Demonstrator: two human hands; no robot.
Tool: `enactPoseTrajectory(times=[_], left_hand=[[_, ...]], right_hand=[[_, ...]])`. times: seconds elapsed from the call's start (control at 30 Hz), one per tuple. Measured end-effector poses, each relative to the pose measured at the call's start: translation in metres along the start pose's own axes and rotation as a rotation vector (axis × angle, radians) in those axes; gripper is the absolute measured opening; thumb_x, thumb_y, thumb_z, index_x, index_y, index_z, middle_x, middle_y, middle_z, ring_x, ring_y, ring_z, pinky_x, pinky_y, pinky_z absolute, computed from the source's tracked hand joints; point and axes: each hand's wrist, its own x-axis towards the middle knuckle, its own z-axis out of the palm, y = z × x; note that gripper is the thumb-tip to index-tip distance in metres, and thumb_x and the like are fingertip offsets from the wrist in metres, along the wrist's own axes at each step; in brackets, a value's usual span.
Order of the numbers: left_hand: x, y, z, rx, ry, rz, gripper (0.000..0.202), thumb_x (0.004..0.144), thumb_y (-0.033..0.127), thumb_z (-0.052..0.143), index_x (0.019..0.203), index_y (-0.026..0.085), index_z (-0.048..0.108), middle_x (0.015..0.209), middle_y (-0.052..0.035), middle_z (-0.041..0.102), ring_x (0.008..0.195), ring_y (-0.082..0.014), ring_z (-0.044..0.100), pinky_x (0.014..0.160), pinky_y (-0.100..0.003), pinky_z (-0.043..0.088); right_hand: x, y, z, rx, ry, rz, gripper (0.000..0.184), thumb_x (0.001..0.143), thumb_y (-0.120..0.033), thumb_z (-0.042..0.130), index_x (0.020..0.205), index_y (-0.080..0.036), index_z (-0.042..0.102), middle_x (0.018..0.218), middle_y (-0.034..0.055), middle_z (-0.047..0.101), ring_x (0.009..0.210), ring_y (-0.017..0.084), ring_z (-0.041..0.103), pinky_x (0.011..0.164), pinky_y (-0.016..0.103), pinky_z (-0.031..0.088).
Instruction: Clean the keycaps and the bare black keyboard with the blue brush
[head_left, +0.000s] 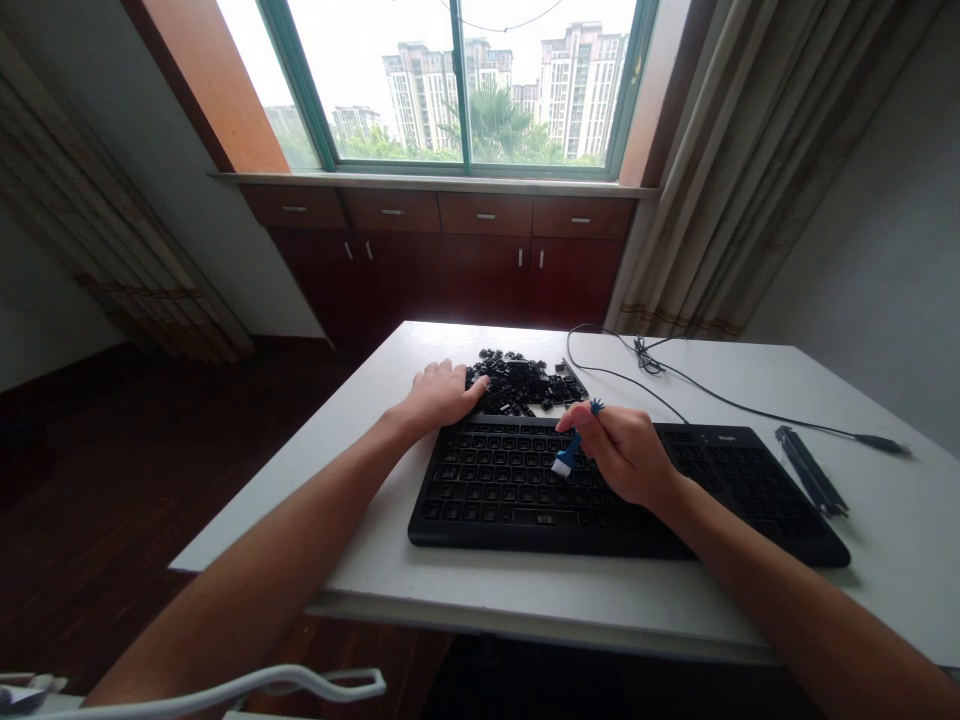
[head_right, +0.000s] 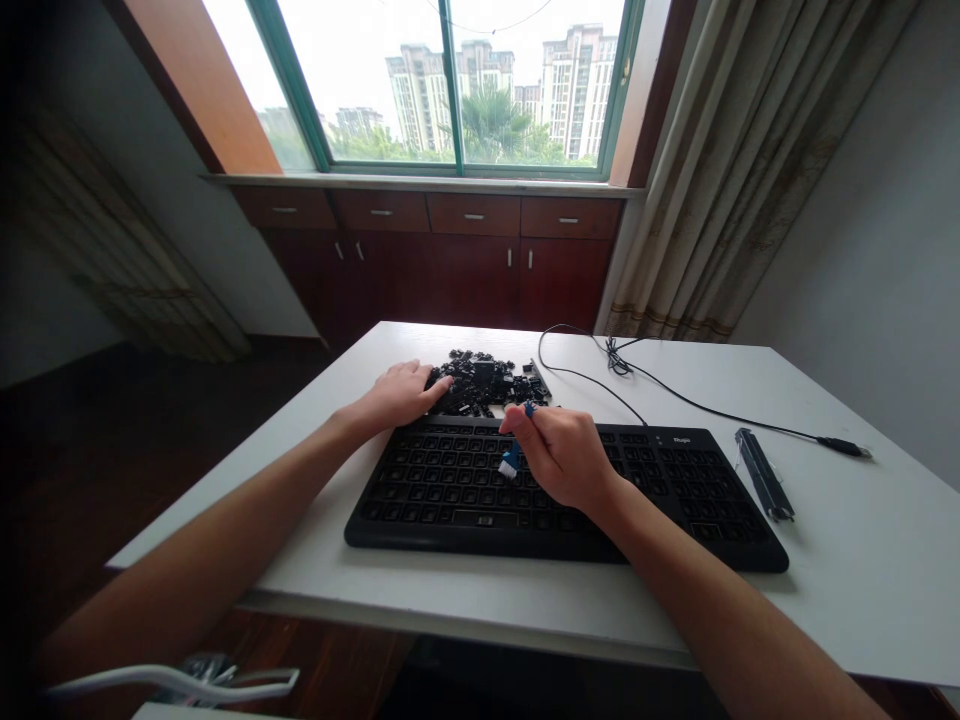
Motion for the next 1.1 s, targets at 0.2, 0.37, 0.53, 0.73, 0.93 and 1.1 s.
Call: enactPoseTrajectory(times=[0.2, 0.37, 0.53, 0.73, 0.93, 1.1], left_hand=[[-0.0021, 0.0021, -0.0022, 0.006, 0.001, -0.007, 0.086, 0.1, 0.074, 0.021, 0.144, 0.012, 0.062, 0.148, -0.0264, 0.058, 0.139, -0.0444, 0.051, 0.113, -0.055, 0.04], [-0.0026, 0.0031, -0.003, 0.024, 0.0, -0.014, 0.085, 0.1, 0.073, 0.02, 0.145, 0.013, 0.061, 0.151, -0.0252, 0.057, 0.141, -0.0431, 0.049, 0.114, -0.054, 0.04], [-0.0018, 0.0028, -0.0026, 0.012, -0.004, -0.012, 0.085, 0.1, 0.073, 0.021, 0.146, 0.013, 0.061, 0.151, -0.0256, 0.057, 0.14, -0.0437, 0.05, 0.114, -0.054, 0.039], [-0.0005, 0.0015, -0.0006, -0.001, 0.001, 0.001, 0.089, 0.1, 0.074, 0.02, 0.146, 0.008, 0.06, 0.151, -0.0293, 0.055, 0.14, -0.0466, 0.049, 0.113, -0.057, 0.039], [-0.0008, 0.0013, -0.0012, 0.007, 0.0, -0.009, 0.087, 0.1, 0.074, 0.021, 0.147, 0.012, 0.06, 0.152, -0.0263, 0.056, 0.141, -0.0445, 0.049, 0.114, -0.056, 0.039], [-0.0004, 0.001, -0.0004, 0.005, 0.003, -0.016, 0.086, 0.099, 0.075, 0.021, 0.145, 0.014, 0.061, 0.152, -0.0248, 0.057, 0.142, -0.0436, 0.049, 0.114, -0.055, 0.039]], right_hand=[[0.0025, -0.0027, -0.0022, -0.032, 0.084, -0.107, 0.031, 0.109, -0.029, 0.049, 0.108, -0.015, 0.077, 0.089, 0.0059, 0.077, 0.068, 0.01, 0.064, 0.066, 0.026, 0.05], [0.0, -0.0006, 0.0009, 0.22, -0.038, -0.006, 0.035, 0.11, -0.036, 0.048, 0.105, -0.016, 0.077, 0.075, 0.0022, 0.071, 0.063, 0.01, 0.064, 0.06, 0.023, 0.051], [0.0, 0.0006, 0.0043, 0.162, -0.09, -0.02, 0.034, 0.11, -0.034, 0.048, 0.103, -0.017, 0.076, 0.073, 0.001, 0.07, 0.061, 0.009, 0.063, 0.061, 0.022, 0.05], [0.002, -0.0021, -0.0012, -0.006, 0.039, -0.124, 0.025, 0.108, -0.027, 0.052, 0.11, -0.018, 0.074, 0.098, 0.0062, 0.076, 0.074, 0.011, 0.066, 0.07, 0.026, 0.051], [-0.0006, 0.0011, -0.0016, 0.216, -0.035, 0.029, 0.048, 0.112, -0.04, 0.043, 0.086, -0.017, 0.075, 0.064, 0.0, 0.062, 0.055, 0.009, 0.059, 0.056, 0.024, 0.046], [0.0016, 0.0026, 0.002, 0.034, -0.029, -0.022, 0.037, 0.111, -0.038, 0.047, 0.105, -0.019, 0.078, 0.093, 0.0067, 0.074, 0.082, 0.015, 0.069, 0.077, 0.031, 0.054]])
